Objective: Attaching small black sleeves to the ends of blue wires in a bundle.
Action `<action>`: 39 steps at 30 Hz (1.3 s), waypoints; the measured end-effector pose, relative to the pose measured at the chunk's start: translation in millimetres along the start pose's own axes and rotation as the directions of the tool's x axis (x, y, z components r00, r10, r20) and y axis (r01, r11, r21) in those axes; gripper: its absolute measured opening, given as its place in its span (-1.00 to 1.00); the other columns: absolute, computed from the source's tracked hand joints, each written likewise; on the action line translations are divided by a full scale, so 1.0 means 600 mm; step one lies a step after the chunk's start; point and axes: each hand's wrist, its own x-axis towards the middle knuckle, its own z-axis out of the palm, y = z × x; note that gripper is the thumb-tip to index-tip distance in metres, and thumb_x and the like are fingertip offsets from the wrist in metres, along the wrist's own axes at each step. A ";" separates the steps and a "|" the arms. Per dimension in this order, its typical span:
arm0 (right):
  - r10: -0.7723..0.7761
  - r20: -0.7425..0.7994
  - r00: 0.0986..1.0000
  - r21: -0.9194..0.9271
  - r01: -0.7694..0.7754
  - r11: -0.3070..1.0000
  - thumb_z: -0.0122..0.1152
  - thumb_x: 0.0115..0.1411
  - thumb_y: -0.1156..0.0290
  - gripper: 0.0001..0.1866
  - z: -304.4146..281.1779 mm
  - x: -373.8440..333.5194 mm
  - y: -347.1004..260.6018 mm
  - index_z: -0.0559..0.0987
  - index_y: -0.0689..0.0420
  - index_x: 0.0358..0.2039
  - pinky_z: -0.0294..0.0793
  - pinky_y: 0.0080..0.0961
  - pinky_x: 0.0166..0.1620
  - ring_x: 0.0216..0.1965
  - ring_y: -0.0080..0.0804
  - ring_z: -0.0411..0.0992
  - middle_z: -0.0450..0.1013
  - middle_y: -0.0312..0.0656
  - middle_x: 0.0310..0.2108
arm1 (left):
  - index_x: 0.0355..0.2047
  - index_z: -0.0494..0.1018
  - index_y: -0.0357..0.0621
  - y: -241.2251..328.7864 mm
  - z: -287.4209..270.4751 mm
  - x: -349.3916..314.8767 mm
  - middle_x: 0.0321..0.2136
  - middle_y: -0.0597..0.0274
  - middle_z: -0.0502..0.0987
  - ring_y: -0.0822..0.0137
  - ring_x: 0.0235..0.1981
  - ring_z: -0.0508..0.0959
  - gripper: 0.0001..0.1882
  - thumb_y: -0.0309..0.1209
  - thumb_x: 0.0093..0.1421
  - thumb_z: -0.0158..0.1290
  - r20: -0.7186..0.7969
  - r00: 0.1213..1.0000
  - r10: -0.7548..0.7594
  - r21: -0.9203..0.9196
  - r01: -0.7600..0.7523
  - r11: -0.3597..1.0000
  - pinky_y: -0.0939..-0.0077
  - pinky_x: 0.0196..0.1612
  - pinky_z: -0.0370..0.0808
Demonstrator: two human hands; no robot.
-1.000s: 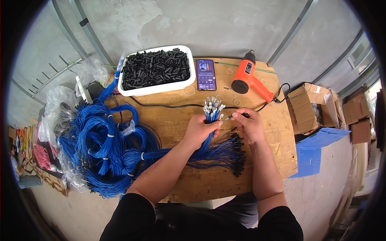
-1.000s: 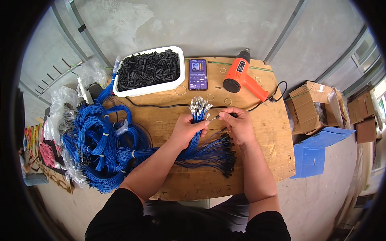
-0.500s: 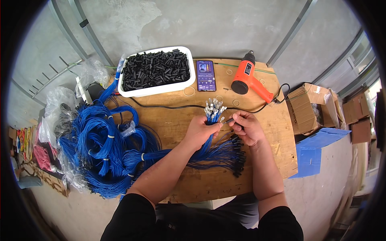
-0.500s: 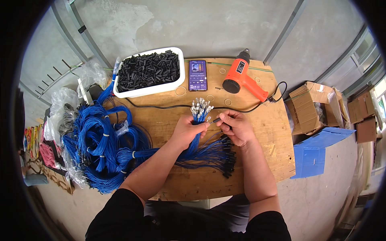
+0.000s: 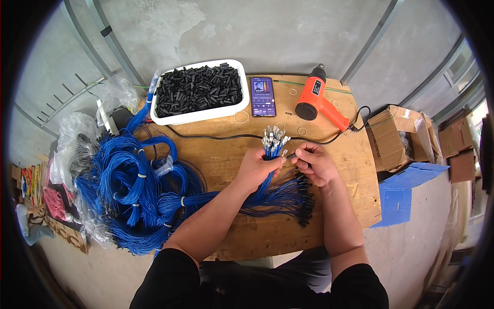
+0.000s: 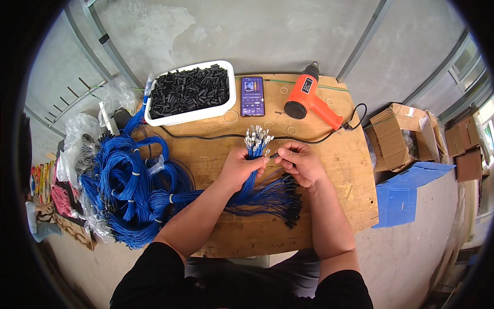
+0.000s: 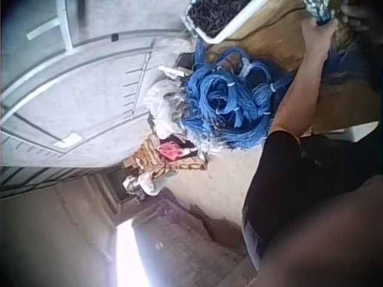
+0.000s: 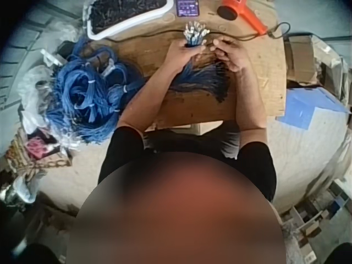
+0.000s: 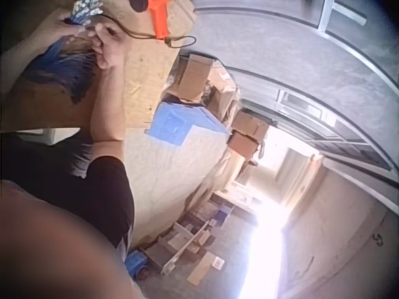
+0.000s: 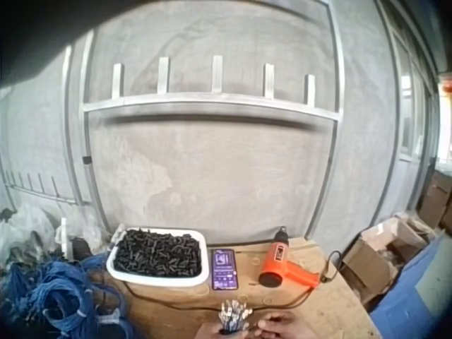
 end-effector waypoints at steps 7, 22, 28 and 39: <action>-0.008 -0.013 1.000 0.022 0.008 1.000 0.24 0.30 0.30 -0.77 -0.003 -0.004 -0.011 0.55 0.23 -0.25 0.08 -0.82 -0.66 -0.61 -0.72 0.24 0.55 -0.18 -0.45 | -0.37 0.52 -0.26 0.001 0.001 0.000 -0.56 0.28 0.52 0.47 -0.56 0.50 -0.89 -0.49 0.18 0.22 0.025 0.999 -0.021 -0.021 0.021 1.000 0.55 -0.49 0.44; -0.121 -0.067 0.990 0.061 0.125 0.990 0.00 0.34 0.44 -0.78 -0.002 -0.004 -0.017 0.48 0.29 -0.09 0.12 -0.77 -0.64 -0.54 -0.60 0.27 0.44 -0.19 -0.35 | -0.31 0.54 -0.29 -0.004 0.006 -0.001 -0.47 0.27 0.55 0.49 -0.50 0.50 -0.89 -0.53 0.19 0.23 0.027 0.998 0.058 0.011 -0.058 0.998 0.61 -0.41 0.42; -0.115 -0.139 0.984 0.107 0.130 0.986 -0.05 0.37 0.48 -0.78 -0.001 -0.002 -0.013 0.48 0.28 -0.06 0.13 -0.76 -0.61 -0.54 -0.62 0.26 0.47 -0.18 -0.32 | -0.29 0.54 -0.31 -0.004 0.006 -0.002 -0.49 0.25 0.55 0.48 -0.54 0.50 -0.87 -0.52 0.19 0.24 0.015 1.000 0.020 -0.038 -0.019 0.999 0.61 -0.47 0.43; -0.153 -0.143 0.978 0.116 0.170 0.979 -0.01 0.39 0.51 -0.77 -0.004 0.004 -0.009 0.48 0.31 0.00 0.13 -0.76 -0.60 -0.55 -0.66 0.22 0.49 -0.18 -0.28 | -0.33 0.55 -0.29 0.002 0.004 -0.002 -0.51 0.26 0.56 0.53 -0.59 0.46 -0.80 -0.39 0.19 0.28 -0.056 0.998 -0.024 -0.093 0.019 0.996 0.64 -0.52 0.38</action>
